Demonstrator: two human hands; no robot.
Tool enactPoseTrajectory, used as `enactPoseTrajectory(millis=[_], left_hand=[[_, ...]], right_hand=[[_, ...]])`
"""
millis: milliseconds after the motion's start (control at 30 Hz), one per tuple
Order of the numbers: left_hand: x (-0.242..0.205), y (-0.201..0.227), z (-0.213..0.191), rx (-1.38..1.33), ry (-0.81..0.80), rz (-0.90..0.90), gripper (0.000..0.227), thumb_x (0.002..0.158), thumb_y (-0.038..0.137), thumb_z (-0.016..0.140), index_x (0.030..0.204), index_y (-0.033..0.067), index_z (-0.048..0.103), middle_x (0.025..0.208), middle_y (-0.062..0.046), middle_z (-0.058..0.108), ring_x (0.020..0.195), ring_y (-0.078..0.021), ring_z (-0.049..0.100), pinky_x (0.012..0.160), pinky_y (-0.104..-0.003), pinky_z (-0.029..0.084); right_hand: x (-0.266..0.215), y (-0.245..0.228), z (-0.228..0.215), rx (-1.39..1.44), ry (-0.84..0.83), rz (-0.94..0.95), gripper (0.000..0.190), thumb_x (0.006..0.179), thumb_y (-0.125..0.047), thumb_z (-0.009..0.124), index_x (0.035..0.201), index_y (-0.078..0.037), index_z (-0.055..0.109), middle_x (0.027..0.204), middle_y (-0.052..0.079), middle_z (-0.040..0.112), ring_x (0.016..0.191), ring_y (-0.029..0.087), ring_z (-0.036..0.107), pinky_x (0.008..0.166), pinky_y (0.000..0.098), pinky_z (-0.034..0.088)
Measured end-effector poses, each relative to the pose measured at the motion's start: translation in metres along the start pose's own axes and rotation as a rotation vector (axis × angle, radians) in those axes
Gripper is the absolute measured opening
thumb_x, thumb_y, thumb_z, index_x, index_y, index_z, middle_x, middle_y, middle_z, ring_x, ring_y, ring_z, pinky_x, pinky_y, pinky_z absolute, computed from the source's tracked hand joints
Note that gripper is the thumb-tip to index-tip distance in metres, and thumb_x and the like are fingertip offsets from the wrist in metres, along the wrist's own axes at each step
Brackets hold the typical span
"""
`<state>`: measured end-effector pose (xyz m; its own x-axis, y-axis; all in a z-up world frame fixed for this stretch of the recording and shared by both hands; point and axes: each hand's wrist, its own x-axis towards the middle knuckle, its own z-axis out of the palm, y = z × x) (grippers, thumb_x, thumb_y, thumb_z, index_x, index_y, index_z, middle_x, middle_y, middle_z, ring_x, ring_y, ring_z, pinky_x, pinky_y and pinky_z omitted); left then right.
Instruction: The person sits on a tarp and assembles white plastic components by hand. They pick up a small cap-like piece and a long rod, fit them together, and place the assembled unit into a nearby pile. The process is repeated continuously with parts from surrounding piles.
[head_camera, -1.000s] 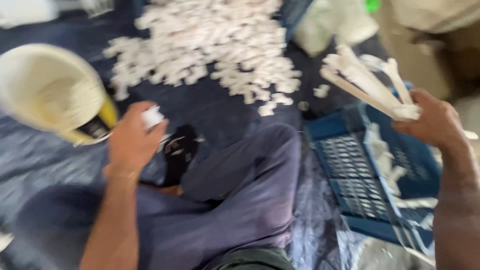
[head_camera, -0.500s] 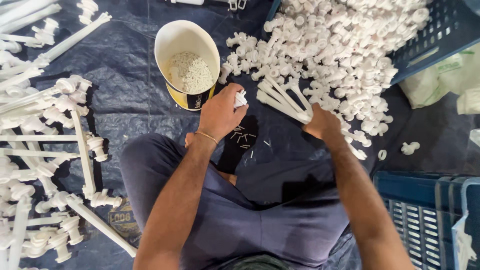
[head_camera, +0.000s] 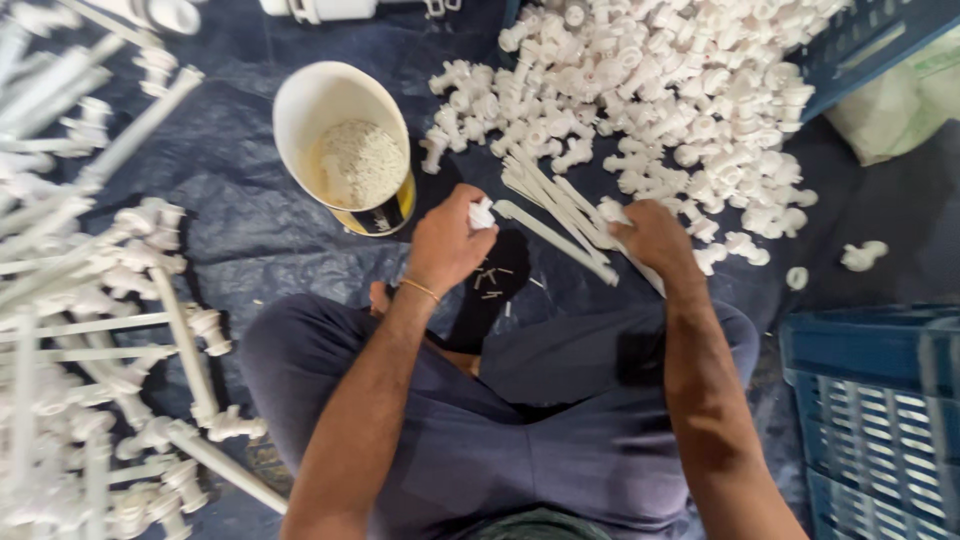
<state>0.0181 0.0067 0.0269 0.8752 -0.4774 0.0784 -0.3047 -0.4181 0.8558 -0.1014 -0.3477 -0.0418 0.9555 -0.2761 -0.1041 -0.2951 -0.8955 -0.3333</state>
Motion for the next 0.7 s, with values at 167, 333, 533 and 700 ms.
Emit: enactPoseTrajectory(millis=[167,333,533,700], left_hand=[[0.002,-0.001,0.015,-0.261,0.043,0.018,0.046,0.078,0.019,0.08,0.116,0.0063,0.057,0.095,-0.014,0.072,0.09,-0.0263,0.075,0.081,-0.037,0.057],[-0.005,0.008,0.014,-0.446,-0.057,-0.076,0.042,0.085,0.025,0.085,0.11,0.0035,0.06,0.086,-0.006,0.064,0.078,-0.0157,0.061,0.069,-0.034,0.052],[-0.007,0.003,0.017,-0.646,-0.151,-0.179,0.03,0.091,0.017,0.077,0.115,0.003,0.065,0.089,-0.004,0.061,0.074,-0.0089,0.054,0.063,-0.025,0.045],[-0.007,0.008,0.02,-0.686,-0.209,0.083,0.032,0.095,0.01,0.076,0.123,-0.001,0.063,0.108,-0.001,0.063,0.097,-0.0061,0.058,0.082,-0.024,0.052]], right_hand=[[-0.004,-0.06,-0.039,0.053,0.342,-0.128,0.035,0.105,-0.025,0.066,0.127,0.001,0.057,0.112,0.025,0.067,0.095,0.049,0.065,0.08,0.0541,0.052],[-0.031,-0.144,-0.048,0.324,0.454,-0.378,0.05,0.103,-0.017,0.062,0.146,0.003,0.044,0.124,0.031,0.064,0.097,0.047,0.067,0.075,0.0482,0.055],[-0.04,-0.174,-0.004,0.744,0.174,-0.28,0.041,0.099,-0.014,0.071,0.133,-0.003,0.049,0.096,0.012,0.067,0.083,0.019,0.065,0.073,0.0336,0.052],[-0.041,-0.169,-0.009,0.55,0.079,-0.25,0.059,0.078,-0.031,0.087,0.119,-0.002,0.055,0.083,0.016,0.069,0.075,0.031,0.07,0.063,0.0404,0.053]])
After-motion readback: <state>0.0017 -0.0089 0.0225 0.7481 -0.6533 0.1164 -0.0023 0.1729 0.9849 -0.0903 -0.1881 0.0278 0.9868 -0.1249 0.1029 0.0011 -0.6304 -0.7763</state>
